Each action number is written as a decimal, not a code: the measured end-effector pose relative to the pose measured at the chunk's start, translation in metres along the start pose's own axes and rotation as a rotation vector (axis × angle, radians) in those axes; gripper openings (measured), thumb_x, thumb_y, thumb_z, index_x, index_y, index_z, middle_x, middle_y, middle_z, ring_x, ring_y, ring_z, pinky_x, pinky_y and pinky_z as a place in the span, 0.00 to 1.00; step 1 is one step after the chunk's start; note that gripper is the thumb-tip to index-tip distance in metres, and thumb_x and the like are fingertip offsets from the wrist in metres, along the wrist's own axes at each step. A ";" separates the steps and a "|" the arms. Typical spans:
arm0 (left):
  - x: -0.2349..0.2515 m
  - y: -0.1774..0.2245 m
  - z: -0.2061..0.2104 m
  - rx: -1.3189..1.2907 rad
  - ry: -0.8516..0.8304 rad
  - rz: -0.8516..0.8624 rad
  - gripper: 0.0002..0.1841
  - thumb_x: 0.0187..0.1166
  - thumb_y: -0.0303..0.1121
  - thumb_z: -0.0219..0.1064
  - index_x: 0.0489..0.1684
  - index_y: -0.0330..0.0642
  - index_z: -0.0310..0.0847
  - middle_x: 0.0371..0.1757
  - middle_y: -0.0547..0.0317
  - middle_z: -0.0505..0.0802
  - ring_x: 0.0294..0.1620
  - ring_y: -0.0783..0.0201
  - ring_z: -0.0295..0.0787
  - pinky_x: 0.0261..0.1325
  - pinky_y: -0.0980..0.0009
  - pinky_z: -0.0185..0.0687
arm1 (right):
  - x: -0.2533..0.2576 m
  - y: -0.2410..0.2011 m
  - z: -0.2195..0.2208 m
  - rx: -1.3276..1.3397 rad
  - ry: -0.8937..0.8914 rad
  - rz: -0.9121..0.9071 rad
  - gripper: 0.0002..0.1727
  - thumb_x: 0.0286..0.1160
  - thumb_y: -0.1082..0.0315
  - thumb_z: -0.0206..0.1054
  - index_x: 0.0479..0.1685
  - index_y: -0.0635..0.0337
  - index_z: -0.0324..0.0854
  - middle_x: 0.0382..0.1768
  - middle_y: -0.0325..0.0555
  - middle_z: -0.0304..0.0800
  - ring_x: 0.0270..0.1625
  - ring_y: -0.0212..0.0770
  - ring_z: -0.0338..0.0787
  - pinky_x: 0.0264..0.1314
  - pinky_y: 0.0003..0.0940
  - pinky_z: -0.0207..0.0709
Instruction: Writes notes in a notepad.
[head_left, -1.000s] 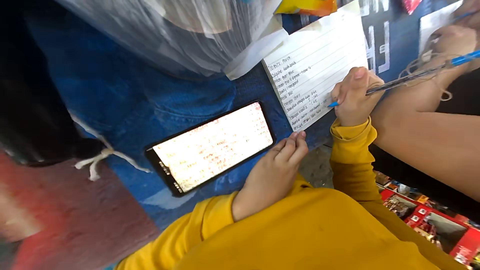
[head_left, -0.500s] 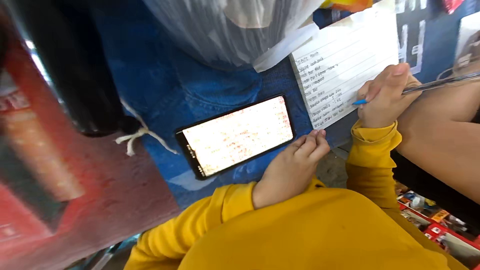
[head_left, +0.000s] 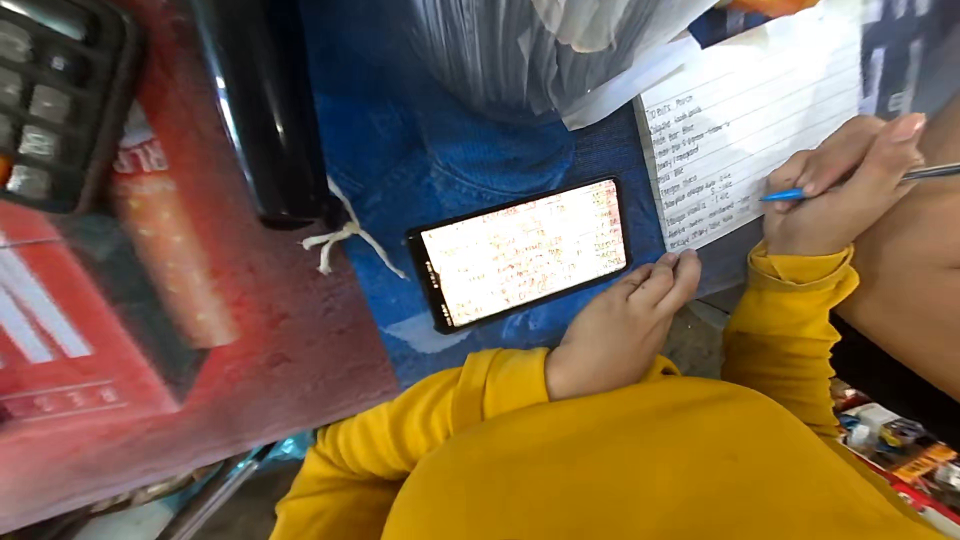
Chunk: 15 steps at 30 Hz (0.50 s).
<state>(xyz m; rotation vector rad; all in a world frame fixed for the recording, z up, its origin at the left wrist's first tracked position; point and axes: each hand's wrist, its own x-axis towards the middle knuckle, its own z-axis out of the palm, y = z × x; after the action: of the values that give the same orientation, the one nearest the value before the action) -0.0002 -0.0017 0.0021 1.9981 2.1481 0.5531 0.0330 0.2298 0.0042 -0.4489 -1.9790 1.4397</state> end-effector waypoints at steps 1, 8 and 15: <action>0.000 0.000 -0.001 -0.008 -0.011 -0.005 0.21 0.83 0.17 0.53 0.73 0.28 0.77 0.82 0.43 0.78 0.79 0.53 0.80 0.77 0.69 0.72 | 0.000 0.000 0.000 0.011 -0.003 -0.006 0.30 0.92 0.69 0.40 0.14 0.43 0.76 0.14 0.21 0.82 0.13 0.19 0.78 0.17 0.15 0.75; 0.001 0.001 -0.002 -0.088 -0.030 -0.050 0.24 0.83 0.18 0.54 0.79 0.27 0.71 0.80 0.41 0.80 0.76 0.52 0.82 0.74 0.69 0.74 | 0.003 0.004 -0.004 -0.005 -0.047 -0.009 0.31 0.92 0.68 0.37 0.16 0.43 0.77 0.15 0.21 0.83 0.15 0.20 0.80 0.19 0.15 0.76; 0.001 0.000 -0.003 -0.104 -0.035 -0.048 0.24 0.83 0.18 0.54 0.79 0.27 0.70 0.80 0.40 0.79 0.77 0.52 0.81 0.76 0.69 0.73 | 0.005 0.003 -0.004 -0.005 -0.072 -0.006 0.30 0.92 0.67 0.39 0.18 0.42 0.79 0.17 0.20 0.84 0.17 0.19 0.81 0.20 0.15 0.76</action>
<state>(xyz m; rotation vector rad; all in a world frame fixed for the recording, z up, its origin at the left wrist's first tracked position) -0.0014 -0.0010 0.0055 1.8826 2.0958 0.6049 0.0320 0.2366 0.0032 -0.3988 -2.0393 1.4663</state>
